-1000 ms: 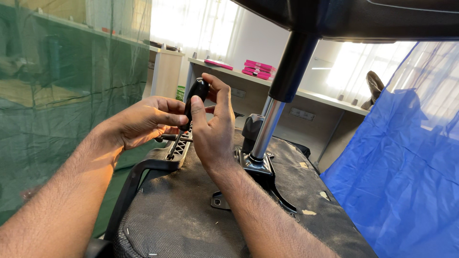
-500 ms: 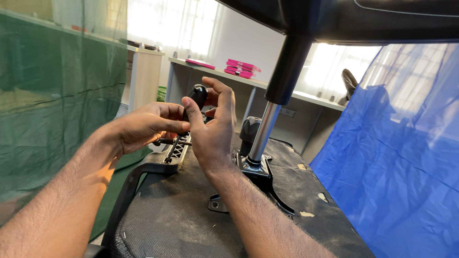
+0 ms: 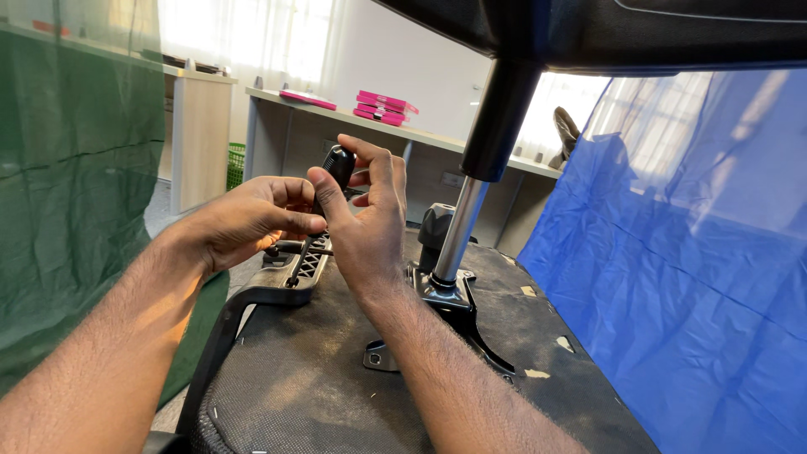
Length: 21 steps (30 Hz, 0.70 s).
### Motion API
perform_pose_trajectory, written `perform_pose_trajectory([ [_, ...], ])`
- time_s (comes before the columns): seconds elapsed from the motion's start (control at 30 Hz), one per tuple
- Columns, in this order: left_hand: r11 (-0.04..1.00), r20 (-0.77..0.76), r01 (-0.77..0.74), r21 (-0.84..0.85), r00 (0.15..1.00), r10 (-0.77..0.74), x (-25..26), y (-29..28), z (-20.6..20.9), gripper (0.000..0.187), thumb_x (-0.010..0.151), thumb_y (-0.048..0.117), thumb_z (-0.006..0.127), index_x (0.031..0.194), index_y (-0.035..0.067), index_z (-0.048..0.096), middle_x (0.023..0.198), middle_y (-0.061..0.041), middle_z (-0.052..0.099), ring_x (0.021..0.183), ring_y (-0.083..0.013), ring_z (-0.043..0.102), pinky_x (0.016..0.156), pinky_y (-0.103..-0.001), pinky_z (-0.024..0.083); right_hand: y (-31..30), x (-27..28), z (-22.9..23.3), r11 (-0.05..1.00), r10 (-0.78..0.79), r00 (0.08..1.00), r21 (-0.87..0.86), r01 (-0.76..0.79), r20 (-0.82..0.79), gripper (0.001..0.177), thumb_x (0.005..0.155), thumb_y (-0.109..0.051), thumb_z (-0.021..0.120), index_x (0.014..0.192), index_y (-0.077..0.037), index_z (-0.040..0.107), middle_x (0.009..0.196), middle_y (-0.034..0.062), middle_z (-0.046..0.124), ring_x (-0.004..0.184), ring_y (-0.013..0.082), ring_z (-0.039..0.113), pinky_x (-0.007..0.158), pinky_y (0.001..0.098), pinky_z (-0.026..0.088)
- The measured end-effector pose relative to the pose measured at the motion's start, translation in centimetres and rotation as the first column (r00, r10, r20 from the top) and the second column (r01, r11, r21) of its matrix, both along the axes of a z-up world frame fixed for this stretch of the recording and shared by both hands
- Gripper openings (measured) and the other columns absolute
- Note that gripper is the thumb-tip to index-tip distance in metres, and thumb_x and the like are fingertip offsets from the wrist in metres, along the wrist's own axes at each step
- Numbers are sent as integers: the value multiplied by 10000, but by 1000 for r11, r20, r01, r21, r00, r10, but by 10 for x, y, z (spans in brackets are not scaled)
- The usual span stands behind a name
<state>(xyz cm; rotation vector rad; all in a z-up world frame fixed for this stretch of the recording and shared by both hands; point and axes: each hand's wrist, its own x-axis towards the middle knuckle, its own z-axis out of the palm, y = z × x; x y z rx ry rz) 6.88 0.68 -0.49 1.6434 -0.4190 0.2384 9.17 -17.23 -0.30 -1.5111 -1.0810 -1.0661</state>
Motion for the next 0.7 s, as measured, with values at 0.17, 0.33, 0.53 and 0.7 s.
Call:
perform_pose_trajectory([
  [0.17, 997, -2, -57, 51, 998, 57, 8, -8, 2, 471, 755, 213, 828, 1176, 57, 689, 997, -65, 716, 1013, -165, 690, 1006, -405, 565, -3, 2, 1, 999, -31, 1000, -23, 31, 6, 486, 972, -313, 750, 1391, -179, 544, 1133, 42, 559, 1016, 132, 630, 785, 293, 562],
  [0.33, 994, -26, -57, 95, 998, 59, 12, -13, 3, 492, 747, 239, 818, 1196, 84, 690, 1009, -49, 728, 1005, -143, 692, 1003, -398, 559, -5, 7, 2, 997, 51, 998, -48, -52, -23, 462, 1001, -171, 690, 1433, -177, 523, 1161, 71, 608, 1068, 155, 681, 826, 295, 624],
  [0.53, 996, -7, 76, 41, 997, -76, 7, -4, 2, 431, 875, 292, 775, 1203, 18, 715, 944, -29, 667, 826, -110, 554, 788, -337, 486, -7, 10, -2, 983, 166, 982, -63, -172, -91, 506, 1056, -76, 521, 1531, -164, 370, 1300, 119, 621, 1146, 189, 685, 917, 328, 629],
  [0.7, 998, -36, -24, 62, 999, 27, 2, -7, 4, 401, 828, 232, 779, 1189, 64, 730, 956, -32, 705, 872, -119, 612, 837, -320, 539, -8, 12, -1, 966, 248, 963, -40, -254, -102, 467, 1055, -102, 505, 1491, -146, 343, 1386, 128, 574, 1193, 209, 651, 930, 365, 592],
])
